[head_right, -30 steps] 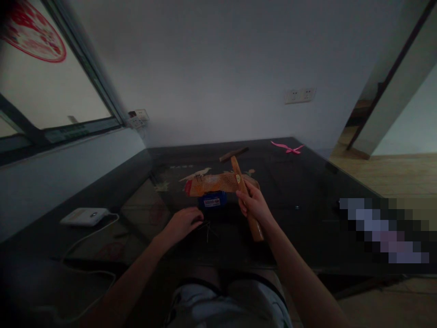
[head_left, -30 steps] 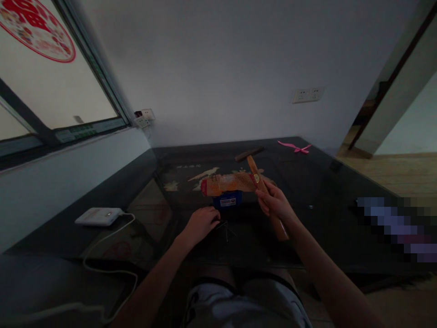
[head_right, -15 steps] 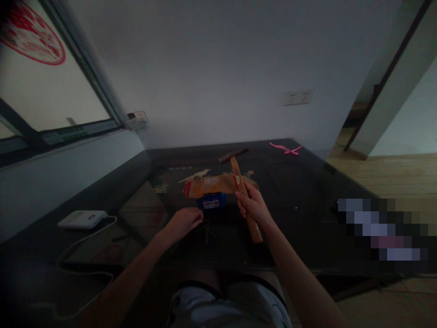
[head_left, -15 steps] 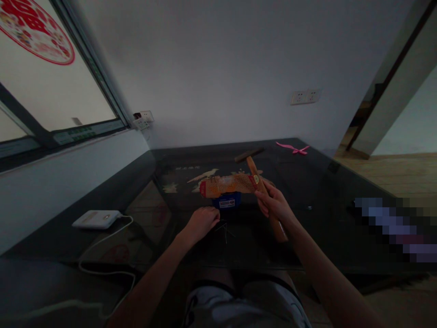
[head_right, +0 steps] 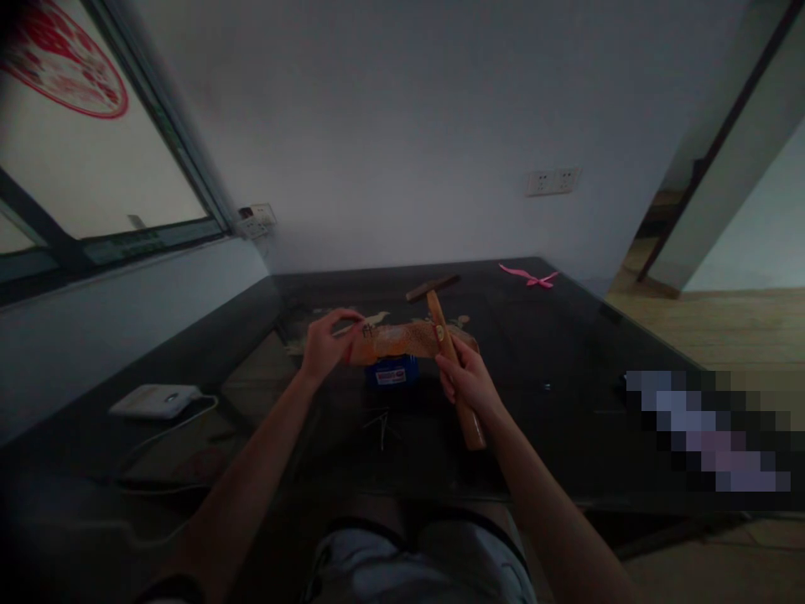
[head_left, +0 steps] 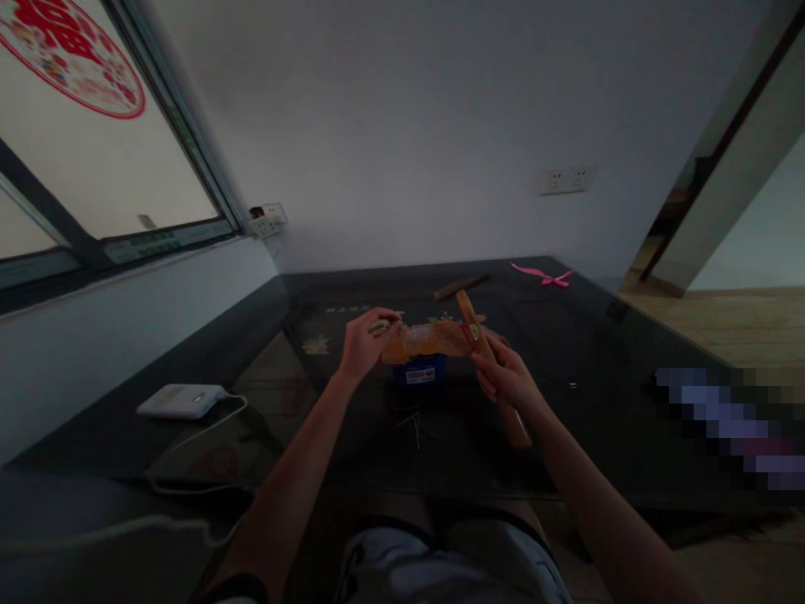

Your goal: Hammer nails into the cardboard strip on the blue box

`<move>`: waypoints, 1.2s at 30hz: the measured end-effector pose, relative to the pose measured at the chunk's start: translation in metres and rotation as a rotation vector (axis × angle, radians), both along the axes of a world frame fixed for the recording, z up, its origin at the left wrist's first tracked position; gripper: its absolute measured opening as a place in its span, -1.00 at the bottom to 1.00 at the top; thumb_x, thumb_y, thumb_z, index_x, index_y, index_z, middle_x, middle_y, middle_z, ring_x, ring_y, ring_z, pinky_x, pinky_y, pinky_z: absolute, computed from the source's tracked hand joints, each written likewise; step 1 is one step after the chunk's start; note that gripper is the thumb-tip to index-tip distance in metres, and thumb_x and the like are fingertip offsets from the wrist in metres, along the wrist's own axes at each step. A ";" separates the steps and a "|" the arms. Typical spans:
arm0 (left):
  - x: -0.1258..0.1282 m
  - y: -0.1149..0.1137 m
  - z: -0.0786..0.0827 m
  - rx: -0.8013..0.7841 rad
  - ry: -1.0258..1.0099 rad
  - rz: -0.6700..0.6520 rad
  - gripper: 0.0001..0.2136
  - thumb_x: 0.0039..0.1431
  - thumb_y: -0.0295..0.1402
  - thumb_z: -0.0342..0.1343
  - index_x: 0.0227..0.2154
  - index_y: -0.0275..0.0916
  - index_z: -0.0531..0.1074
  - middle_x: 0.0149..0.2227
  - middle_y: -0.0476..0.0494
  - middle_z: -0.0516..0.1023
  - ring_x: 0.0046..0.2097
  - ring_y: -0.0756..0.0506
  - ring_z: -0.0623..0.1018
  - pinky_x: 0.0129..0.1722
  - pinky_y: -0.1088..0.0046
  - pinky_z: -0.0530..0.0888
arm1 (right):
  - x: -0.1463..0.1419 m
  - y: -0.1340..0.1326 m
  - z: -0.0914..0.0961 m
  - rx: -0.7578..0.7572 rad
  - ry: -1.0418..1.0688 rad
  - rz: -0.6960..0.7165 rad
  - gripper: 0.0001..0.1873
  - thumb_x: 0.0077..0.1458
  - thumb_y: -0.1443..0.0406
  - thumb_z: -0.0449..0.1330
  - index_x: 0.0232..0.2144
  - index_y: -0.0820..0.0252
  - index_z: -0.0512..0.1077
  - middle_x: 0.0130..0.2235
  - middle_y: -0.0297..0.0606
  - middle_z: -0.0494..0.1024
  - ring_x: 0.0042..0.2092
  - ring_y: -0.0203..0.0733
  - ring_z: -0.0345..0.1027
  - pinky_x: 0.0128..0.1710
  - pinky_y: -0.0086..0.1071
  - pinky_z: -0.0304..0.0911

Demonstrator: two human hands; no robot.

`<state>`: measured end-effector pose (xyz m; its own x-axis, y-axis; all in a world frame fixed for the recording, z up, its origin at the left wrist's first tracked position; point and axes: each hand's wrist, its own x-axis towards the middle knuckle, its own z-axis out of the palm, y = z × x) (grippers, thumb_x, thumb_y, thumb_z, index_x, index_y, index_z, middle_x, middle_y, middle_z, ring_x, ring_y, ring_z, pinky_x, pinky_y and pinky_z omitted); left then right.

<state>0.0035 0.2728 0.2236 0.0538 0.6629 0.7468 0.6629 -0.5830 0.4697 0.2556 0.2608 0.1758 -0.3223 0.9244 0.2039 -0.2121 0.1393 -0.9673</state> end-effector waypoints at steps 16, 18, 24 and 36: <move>-0.004 0.054 -0.034 -0.262 -0.107 -0.035 -0.92 -0.01 -0.38 0.15 -0.44 -0.28 0.44 -0.41 -0.08 0.54 -0.35 -0.03 0.53 -0.29 0.45 0.46 | -0.002 -0.003 0.003 -0.017 -0.033 0.001 -0.26 0.00 0.17 0.17 0.17 0.32 0.03 -0.76 -0.62 0.18 -0.76 -0.44 -0.03 -0.82 -0.57 0.00; -0.004 0.054 -0.035 -0.254 -0.122 -0.048 -0.92 -0.01 -0.37 0.14 -0.44 -0.28 0.43 -0.41 -0.07 0.54 -0.36 -0.03 0.53 -0.29 0.46 0.46 | -0.003 -0.003 0.003 -0.016 -0.046 -0.009 -0.26 0.00 0.17 0.17 0.17 0.32 0.03 -0.76 -0.62 0.19 -0.76 -0.44 -0.02 -0.82 -0.57 0.00; -0.006 0.056 -0.038 -0.260 -0.118 -0.087 -0.90 0.03 -0.35 0.11 -0.41 -0.28 0.43 -0.41 -0.07 0.53 -0.36 -0.02 0.53 -0.33 0.49 0.45 | -0.005 -0.001 0.001 0.016 -0.090 0.004 -0.30 0.02 0.18 0.14 0.16 0.34 0.04 -0.76 -0.62 0.19 -0.77 -0.44 -0.03 -0.83 -0.57 0.01; -0.008 0.061 -0.047 -0.277 -0.122 -0.114 -0.89 0.03 -0.35 0.12 -0.40 -0.29 0.43 -0.42 -0.10 0.54 -0.36 -0.04 0.53 -0.32 0.46 0.46 | -0.004 -0.013 0.080 0.118 -0.463 0.071 -0.40 0.02 0.27 0.12 0.12 0.30 0.17 -0.73 -0.56 0.21 -0.75 -0.43 0.05 -0.80 -0.57 0.03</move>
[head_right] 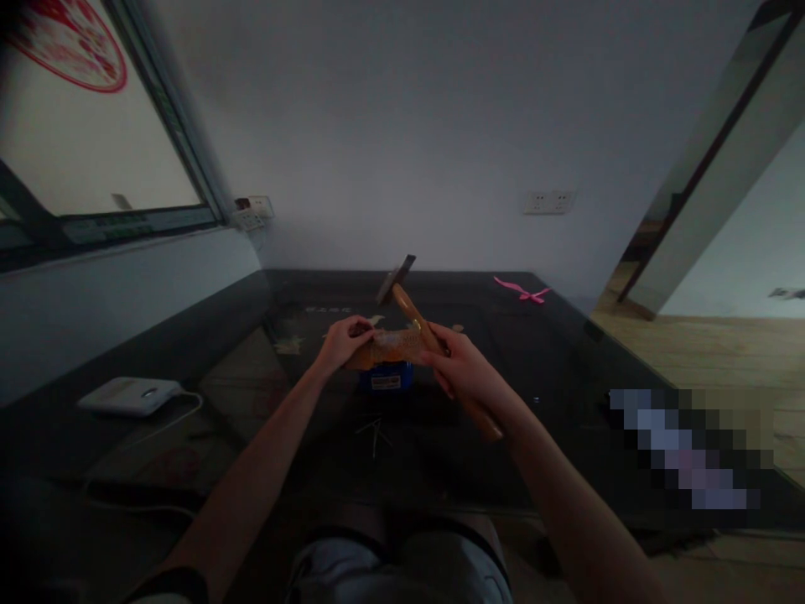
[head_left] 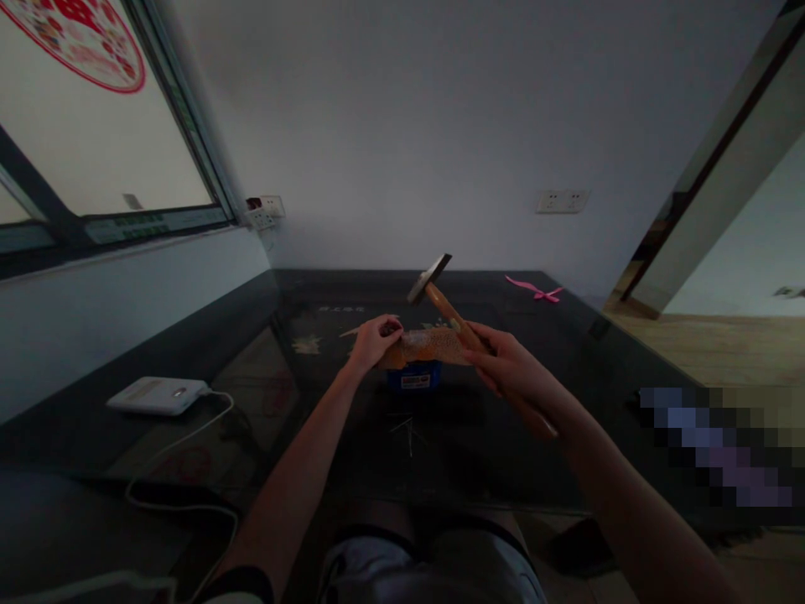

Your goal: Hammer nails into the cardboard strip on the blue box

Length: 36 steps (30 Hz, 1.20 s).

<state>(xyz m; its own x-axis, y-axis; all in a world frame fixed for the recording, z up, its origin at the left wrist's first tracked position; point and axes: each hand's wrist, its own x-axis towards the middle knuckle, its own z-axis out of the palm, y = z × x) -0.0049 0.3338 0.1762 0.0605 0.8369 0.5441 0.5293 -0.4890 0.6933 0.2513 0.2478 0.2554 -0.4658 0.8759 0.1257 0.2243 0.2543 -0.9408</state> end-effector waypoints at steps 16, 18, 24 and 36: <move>-0.001 0.001 -0.001 -0.043 0.016 0.034 -0.86 0.03 -0.32 0.15 -0.39 -0.30 0.47 -0.40 -0.15 0.57 -0.34 -0.09 0.54 -0.28 0.38 0.46 | -0.010 -0.002 0.028 0.057 -0.243 0.130 -0.56 0.01 0.41 0.11 -0.01 0.24 0.31 -0.64 -0.50 0.28 -0.74 -0.46 0.11 -0.82 -0.59 0.05; -0.001 0.001 0.000 -0.051 0.037 0.067 -0.85 0.01 -0.33 0.16 -0.39 -0.30 0.48 -0.38 -0.15 0.57 -0.34 -0.10 0.54 -0.29 0.38 0.46 | -0.011 -0.001 0.026 0.067 -0.273 0.131 -0.55 0.00 0.42 0.11 0.00 0.25 0.32 -0.62 -0.49 0.30 -0.74 -0.47 0.12 -0.82 -0.59 0.07; 0.002 -0.003 0.003 -0.039 0.047 0.051 -0.91 0.02 -0.39 0.14 -0.41 -0.29 0.48 -0.39 -0.13 0.57 -0.33 -0.07 0.54 -0.27 0.41 0.45 | -0.009 0.001 0.019 0.080 -0.220 0.121 -0.53 0.02 0.38 0.10 0.04 0.26 0.29 -0.61 -0.47 0.30 -0.74 -0.47 0.10 -0.82 -0.58 0.05; 0.000 -0.001 0.001 -0.043 0.065 0.060 -0.92 0.02 -0.41 0.14 -0.41 -0.30 0.47 -0.39 -0.13 0.56 -0.33 -0.08 0.54 -0.26 0.40 0.45 | -0.010 0.000 0.017 0.087 -0.218 0.110 -0.55 0.00 0.40 0.12 0.00 0.23 0.33 -0.61 -0.47 0.31 -0.75 -0.47 0.10 -0.83 -0.58 0.05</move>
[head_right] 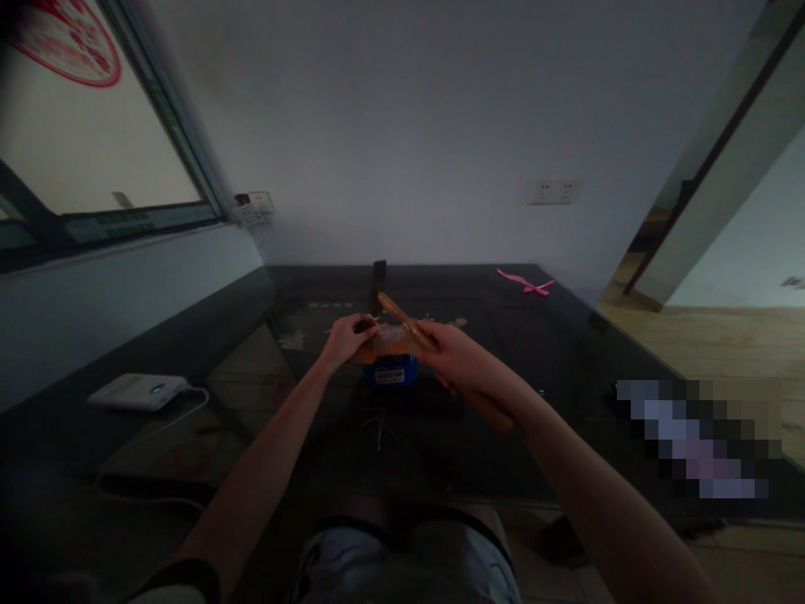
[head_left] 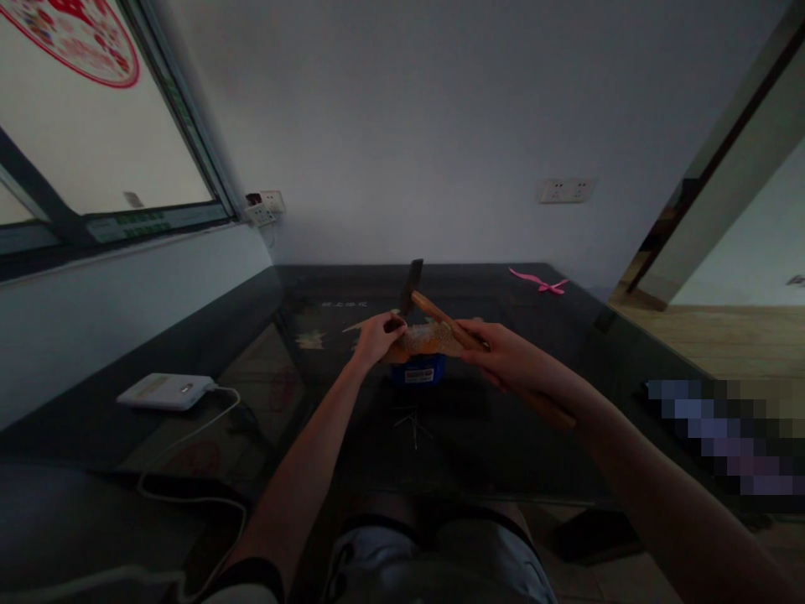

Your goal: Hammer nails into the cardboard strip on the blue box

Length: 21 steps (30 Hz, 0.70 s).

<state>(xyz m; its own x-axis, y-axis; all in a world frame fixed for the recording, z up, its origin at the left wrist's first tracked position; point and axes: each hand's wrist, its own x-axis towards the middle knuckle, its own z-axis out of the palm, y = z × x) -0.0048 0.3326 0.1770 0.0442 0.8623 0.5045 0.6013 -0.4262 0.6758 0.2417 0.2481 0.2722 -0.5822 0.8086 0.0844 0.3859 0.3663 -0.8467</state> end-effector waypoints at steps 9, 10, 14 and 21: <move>0.002 -0.002 0.002 -0.030 -0.004 0.009 -0.93 0.01 -0.42 0.15 -0.42 -0.30 0.47 -0.40 -0.13 0.56 -0.34 -0.08 0.54 -0.29 0.42 0.44 | 0.001 -0.002 0.001 -0.004 -0.050 -0.004 -0.54 0.04 0.39 0.08 0.04 0.27 0.29 -0.63 -0.48 0.30 -0.75 -0.46 0.09 -0.82 -0.56 0.05; 0.002 -0.002 0.002 -0.030 -0.006 0.009 -0.93 0.01 -0.42 0.15 -0.41 -0.30 0.47 -0.39 -0.13 0.56 -0.34 -0.08 0.54 -0.28 0.42 0.44 | 0.001 -0.002 0.001 -0.002 -0.049 -0.003 -0.53 0.04 0.39 0.08 0.05 0.27 0.28 -0.63 -0.48 0.29 -0.75 -0.46 0.10 -0.82 -0.57 0.04; 0.002 -0.001 0.002 -0.043 0.031 0.054 -0.90 -0.01 -0.41 0.18 -0.39 -0.30 0.48 -0.39 -0.14 0.57 -0.34 -0.09 0.53 -0.31 0.40 0.44 | 0.001 -0.001 0.000 0.001 -0.097 0.018 -0.50 0.04 0.42 0.08 0.07 0.30 0.25 -0.63 -0.50 0.27 -0.74 -0.47 0.09 -0.81 -0.60 0.05; 0.002 -0.003 0.005 -0.031 -0.017 0.006 -0.95 -0.01 -0.43 0.17 -0.44 -0.29 0.47 -0.40 -0.10 0.56 -0.34 -0.07 0.54 -0.27 0.41 0.45 | 0.006 -0.010 0.004 -0.046 0.012 0.006 -0.54 0.07 0.34 0.08 0.05 0.31 0.26 -0.64 -0.53 0.24 -0.72 -0.47 0.08 -0.79 -0.59 0.07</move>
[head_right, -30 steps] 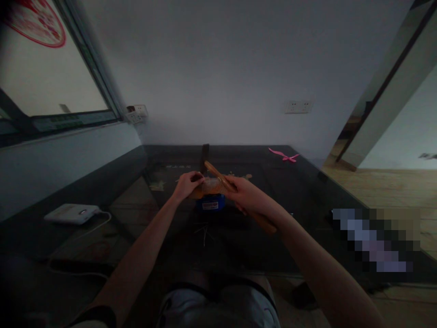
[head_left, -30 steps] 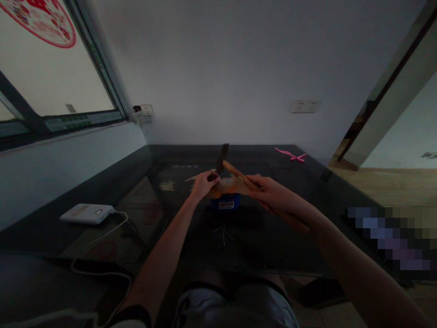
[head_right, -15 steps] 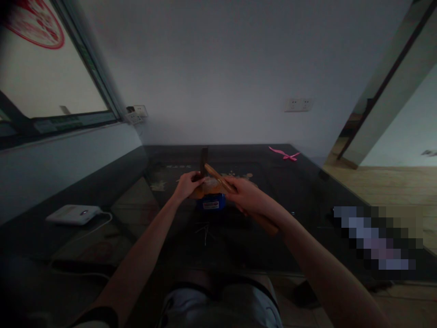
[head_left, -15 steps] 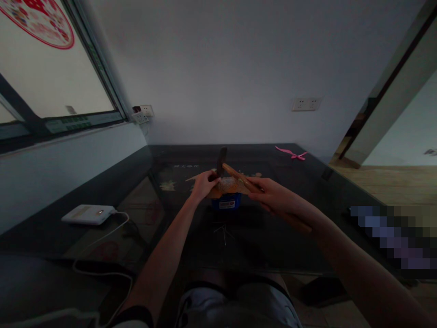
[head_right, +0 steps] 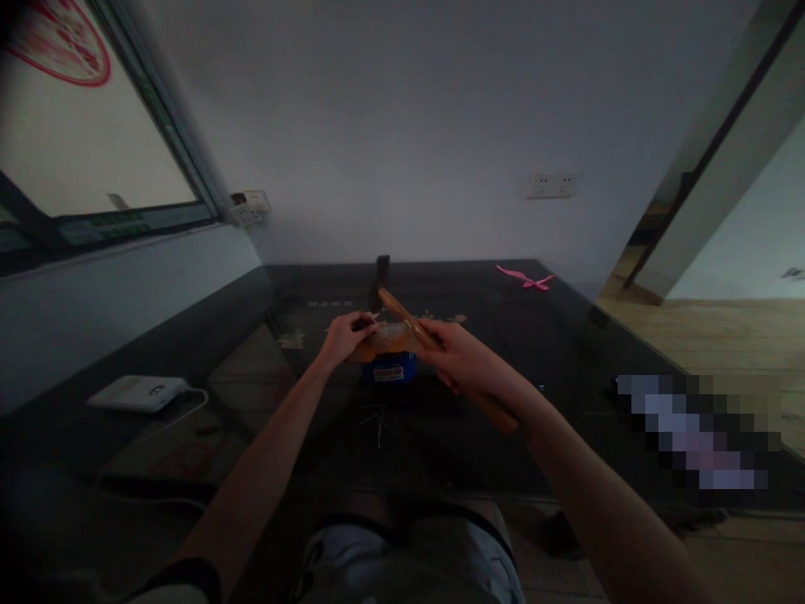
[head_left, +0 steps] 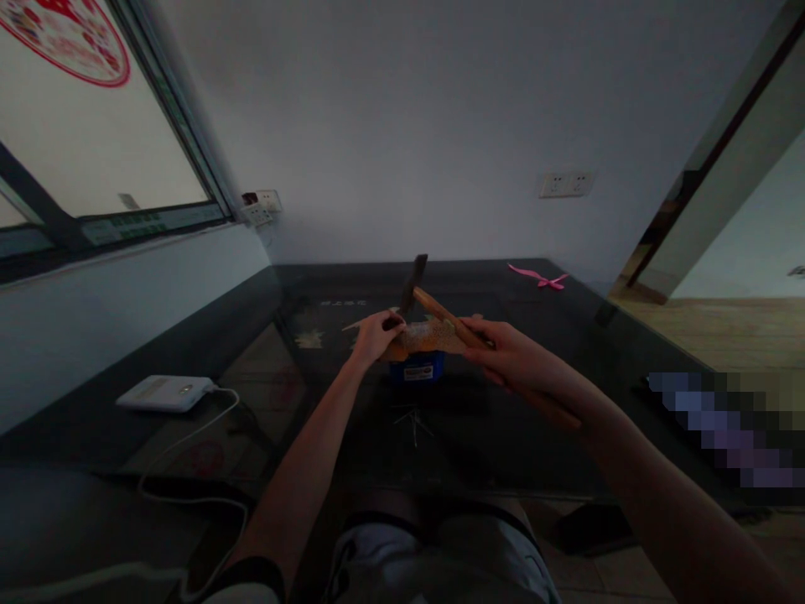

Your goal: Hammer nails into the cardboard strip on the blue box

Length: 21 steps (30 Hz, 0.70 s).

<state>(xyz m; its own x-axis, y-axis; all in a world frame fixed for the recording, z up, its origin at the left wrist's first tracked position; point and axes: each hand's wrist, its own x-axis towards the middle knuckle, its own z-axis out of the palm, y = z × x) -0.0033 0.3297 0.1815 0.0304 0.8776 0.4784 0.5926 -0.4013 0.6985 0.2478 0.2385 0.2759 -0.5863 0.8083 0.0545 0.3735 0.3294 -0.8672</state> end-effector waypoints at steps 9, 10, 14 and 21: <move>-0.005 -0.003 0.007 0.166 0.003 -0.067 -0.79 0.00 -0.38 0.19 -0.26 -0.29 0.43 -0.27 -0.14 0.54 -0.23 -0.06 0.54 -0.16 0.37 0.47 | 0.011 0.009 -0.077 -0.167 0.526 -0.118 -0.25 0.04 0.18 0.16 0.21 0.27 0.01 -0.71 -0.60 0.18 -0.76 -0.47 -0.03 -0.83 -0.58 -0.01; -0.007 -0.006 0.012 0.216 0.025 -0.049 -0.77 0.01 -0.38 0.18 -0.23 -0.29 0.42 -0.24 -0.15 0.53 -0.20 -0.07 0.53 -0.13 0.36 0.46 | 0.012 0.012 -0.084 -0.194 0.564 -0.115 -0.23 0.03 0.17 0.17 0.22 0.27 -0.01 -0.71 -0.61 0.17 -0.76 -0.47 -0.04 -0.83 -0.58 -0.01; -0.010 -0.035 0.031 0.428 0.068 0.074 -0.83 0.11 -0.42 0.09 -0.21 -0.27 0.41 -0.24 -0.14 0.51 -0.20 -0.03 0.51 -0.16 0.41 0.46 | 0.016 0.019 -0.096 -0.224 0.645 -0.115 -0.25 0.04 0.17 0.18 0.21 0.28 0.01 -0.73 -0.63 0.15 -0.77 -0.46 -0.05 -0.84 -0.58 -0.02; 0.007 -0.110 0.015 0.257 0.392 -0.199 -0.89 0.18 -0.40 0.01 -0.27 -0.23 0.42 -0.29 -0.06 0.52 -0.26 0.00 0.50 -0.20 0.50 0.41 | 0.019 0.020 -0.095 -0.211 0.717 -0.127 -0.37 0.02 0.21 0.20 0.11 0.25 0.14 -0.73 -0.63 0.15 -0.78 -0.47 -0.05 -0.84 -0.59 -0.03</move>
